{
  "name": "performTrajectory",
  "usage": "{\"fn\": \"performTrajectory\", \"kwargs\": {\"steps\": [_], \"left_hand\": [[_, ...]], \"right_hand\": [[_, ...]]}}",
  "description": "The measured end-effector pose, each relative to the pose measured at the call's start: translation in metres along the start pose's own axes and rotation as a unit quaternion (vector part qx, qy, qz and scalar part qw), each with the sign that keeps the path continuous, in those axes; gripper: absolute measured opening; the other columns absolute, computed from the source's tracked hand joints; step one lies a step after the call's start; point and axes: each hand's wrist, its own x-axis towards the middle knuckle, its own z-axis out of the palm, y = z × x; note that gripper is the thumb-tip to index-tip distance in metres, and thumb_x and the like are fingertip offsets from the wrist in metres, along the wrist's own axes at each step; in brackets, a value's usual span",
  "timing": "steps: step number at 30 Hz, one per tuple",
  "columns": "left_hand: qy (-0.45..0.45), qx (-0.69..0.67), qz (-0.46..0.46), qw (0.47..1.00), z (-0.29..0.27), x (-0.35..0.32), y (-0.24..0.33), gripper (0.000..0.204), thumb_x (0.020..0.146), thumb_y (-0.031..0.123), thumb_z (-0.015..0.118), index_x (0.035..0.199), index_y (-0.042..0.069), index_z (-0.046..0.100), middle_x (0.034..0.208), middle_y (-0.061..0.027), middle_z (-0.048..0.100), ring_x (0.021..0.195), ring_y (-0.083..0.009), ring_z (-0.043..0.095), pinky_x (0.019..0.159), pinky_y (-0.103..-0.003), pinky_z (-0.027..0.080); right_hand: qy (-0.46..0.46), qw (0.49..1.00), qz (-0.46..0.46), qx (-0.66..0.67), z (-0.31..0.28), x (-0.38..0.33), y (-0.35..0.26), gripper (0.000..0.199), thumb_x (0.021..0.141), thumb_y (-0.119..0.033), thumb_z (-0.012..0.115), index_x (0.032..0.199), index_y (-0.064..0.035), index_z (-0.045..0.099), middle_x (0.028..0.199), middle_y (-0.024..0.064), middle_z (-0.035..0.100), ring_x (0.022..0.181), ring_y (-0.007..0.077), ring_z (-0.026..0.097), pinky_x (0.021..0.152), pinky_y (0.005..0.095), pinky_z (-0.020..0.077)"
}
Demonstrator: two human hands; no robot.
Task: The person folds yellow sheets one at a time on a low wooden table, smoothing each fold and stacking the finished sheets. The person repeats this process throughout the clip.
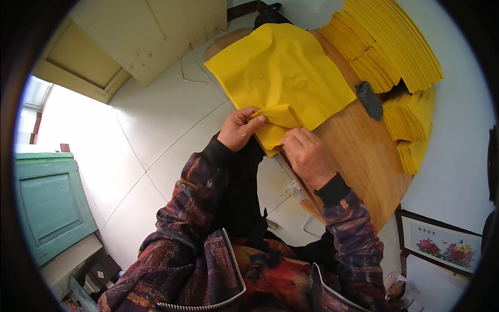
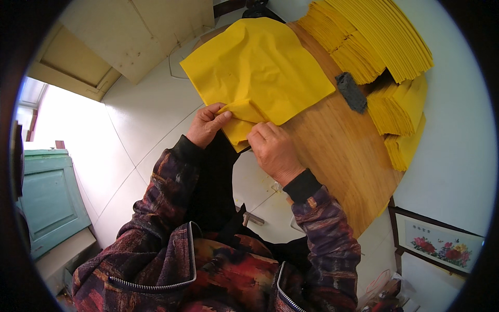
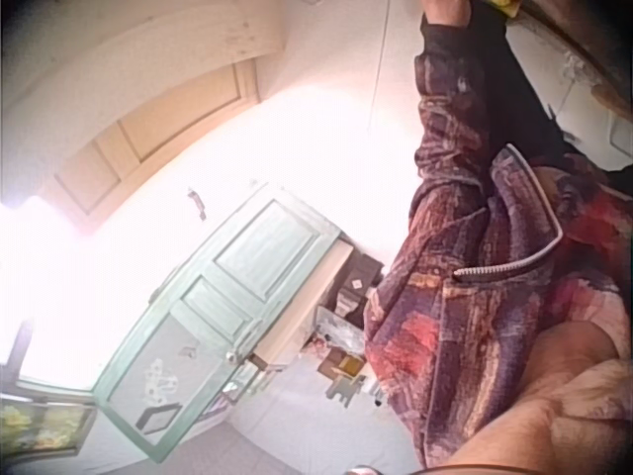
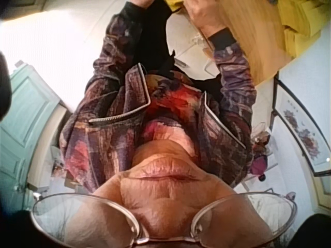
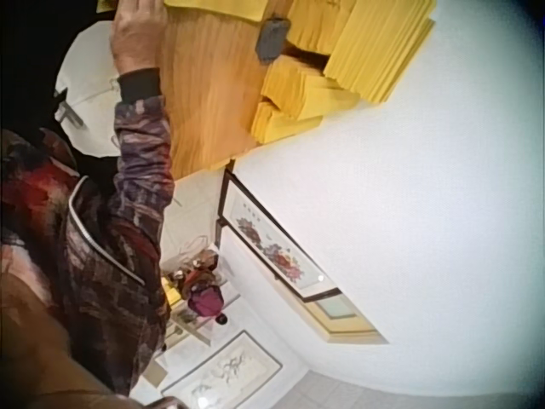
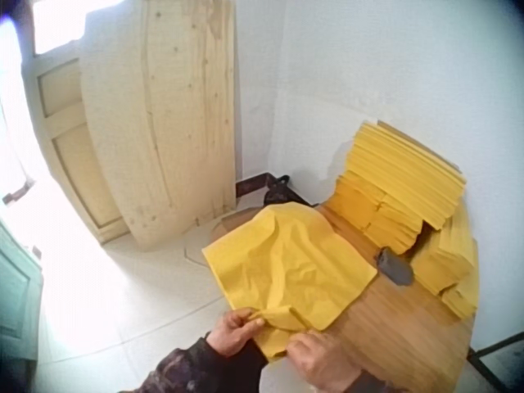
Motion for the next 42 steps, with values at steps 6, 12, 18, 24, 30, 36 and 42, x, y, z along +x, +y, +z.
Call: {"fn": "performTrajectory", "kwargs": {"steps": [6, 12, 18, 24, 30, 36, 42], "left_hand": [[-0.012, -0.016, -0.003, 1.000, 0.000, 0.000, 0.001, 0.024, 0.096, 0.018, 0.057, 0.106, -0.003, 0.062, 0.095, -0.0022, 0.065, 0.088, -0.0090, 0.058, 0.081, -0.024, 0.048], [-0.016, 0.049, -0.026, 0.998, -0.003, -0.001, 0.012, 0.025, 0.093, 0.017, 0.060, 0.107, -0.004, 0.061, 0.098, -0.0029, 0.065, 0.092, -0.0095, 0.058, 0.084, -0.024, 0.046], [-0.081, -0.077, -0.049, 0.993, -0.006, -0.004, 0.019, 0.032, 0.087, 0.012, 0.064, 0.114, -0.003, 0.056, 0.105, -0.0043, 0.063, 0.097, -0.0110, 0.058, 0.088, -0.025, 0.045], [-0.025, -0.005, -0.034, 0.999, -0.001, -0.001, 0.008, 0.019, 0.091, 0.011, 0.060, 0.106, -0.001, 0.061, 0.098, -0.0030, 0.065, 0.090, -0.0105, 0.059, 0.083, -0.025, 0.047], [-0.005, 0.026, -0.007, 1.000, -0.001, 0.000, 0.003, 0.020, 0.094, 0.016, 0.059, 0.102, -0.001, 0.064, 0.091, -0.0019, 0.065, 0.085, -0.0092, 0.058, 0.078, -0.025, 0.048], [0.011, 0.022, -0.005, 1.000, 0.000, -0.001, 0.002, 0.020, 0.094, 0.015, 0.060, 0.102, -0.003, 0.063, 0.091, -0.0014, 0.065, 0.085, -0.0086, 0.058, 0.078, -0.024, 0.048], [-0.009, -0.003, -0.012, 1.000, 0.000, -0.001, 0.003, 0.020, 0.094, 0.014, 0.059, 0.104, -0.003, 0.063, 0.093, -0.0014, 0.065, 0.085, -0.0085, 0.058, 0.078, -0.024, 0.048]], "right_hand": [[-0.028, 0.980, 0.124, 0.154, -0.007, 0.007, 0.001, 0.010, 0.078, 0.002, 0.062, 0.085, -0.0017, 0.056, 0.083, 0.0115, 0.057, 0.076, 0.0281, 0.058, 0.066, 0.0339, 0.0470], [-0.063, 0.933, 0.219, 0.280, -0.013, 0.014, 0.007, 0.010, 0.080, 0.001, 0.065, 0.082, -0.0006, 0.055, 0.078, 0.0068, 0.056, 0.072, 0.0163, 0.055, 0.064, 0.0269, 0.0445], [-0.060, 0.919, 0.245, 0.302, -0.012, 0.014, 0.011, 0.011, 0.083, -0.002, 0.066, 0.080, -0.0012, 0.055, 0.077, 0.0022, 0.057, 0.072, 0.0107, 0.053, 0.064, 0.0248, 0.0439], [0.000, 0.916, 0.260, 0.307, -0.011, 0.012, 0.005, 0.010, 0.084, -0.003, 0.066, 0.087, -0.0011, 0.056, 0.080, 0.0033, 0.057, 0.071, 0.0110, 0.054, 0.064, 0.0252, 0.0454], [0.011, 0.995, 0.083, 0.050, -0.016, -0.006, -0.012, 0.018, 0.079, -0.006, 0.067, 0.095, -0.0027, 0.058, 0.089, 0.0078, 0.056, 0.081, 0.0225, 0.057, 0.068, 0.0312, 0.0497], [-0.014, 0.997, -0.022, -0.075, 0.003, -0.007, -0.008, 0.009, 0.081, -0.005, 0.061, 0.090, -0.0051, 0.059, 0.089, 0.0063, 0.054, 0.086, 0.0240, 0.056, 0.069, 0.0329, 0.0500], [-0.003, 0.998, 0.035, 0.049, 0.000, 0.001, -0.003, 0.008, 0.078, -0.001, 0.063, 0.084, -0.0043, 0.058, 0.084, 0.0085, 0.055, 0.081, 0.0262, 0.056, 0.067, 0.0347, 0.0486]]}}
